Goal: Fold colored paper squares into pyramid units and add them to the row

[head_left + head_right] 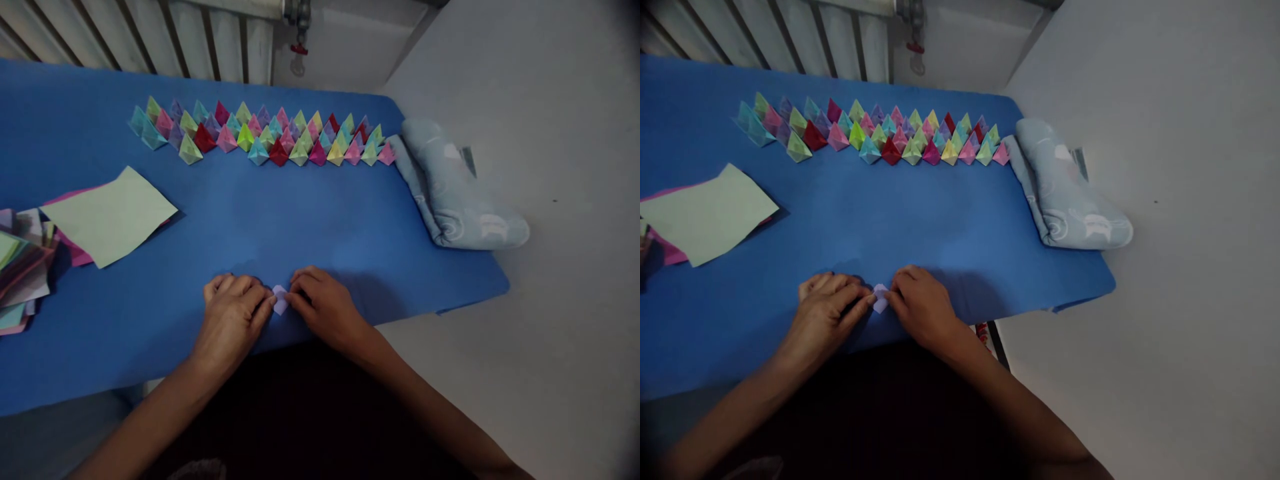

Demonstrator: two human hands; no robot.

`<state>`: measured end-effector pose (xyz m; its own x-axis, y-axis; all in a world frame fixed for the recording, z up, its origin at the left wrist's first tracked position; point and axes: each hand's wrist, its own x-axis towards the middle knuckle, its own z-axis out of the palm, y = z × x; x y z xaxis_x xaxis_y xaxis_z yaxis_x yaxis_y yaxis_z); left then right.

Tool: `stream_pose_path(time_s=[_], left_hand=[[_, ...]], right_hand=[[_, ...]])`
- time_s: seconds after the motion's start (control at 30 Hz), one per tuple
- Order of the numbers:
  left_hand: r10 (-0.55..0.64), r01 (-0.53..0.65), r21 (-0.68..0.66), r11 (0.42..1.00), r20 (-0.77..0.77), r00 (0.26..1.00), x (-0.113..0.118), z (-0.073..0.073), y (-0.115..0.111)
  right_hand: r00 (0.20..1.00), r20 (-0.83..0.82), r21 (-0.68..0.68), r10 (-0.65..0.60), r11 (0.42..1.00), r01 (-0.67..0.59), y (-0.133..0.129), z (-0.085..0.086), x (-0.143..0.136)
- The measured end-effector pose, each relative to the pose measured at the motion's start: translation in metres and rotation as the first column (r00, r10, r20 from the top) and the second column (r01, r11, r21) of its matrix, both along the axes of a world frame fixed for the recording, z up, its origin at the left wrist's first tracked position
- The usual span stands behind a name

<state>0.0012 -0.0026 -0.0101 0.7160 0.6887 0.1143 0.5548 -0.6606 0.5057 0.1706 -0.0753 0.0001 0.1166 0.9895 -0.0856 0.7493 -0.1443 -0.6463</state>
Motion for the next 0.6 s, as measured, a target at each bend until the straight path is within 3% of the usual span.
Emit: stream_pose_path(time_s=[0.6], left_hand=[[0.091, -0.096, -0.03, 0.995, -0.13, 0.987, 0.0028, 0.0058, 0.0073]], right_hand=[[0.999, 0.045, -0.085, -0.015, 0.996, 0.019, 0.0087, 0.007, 0.0012]])
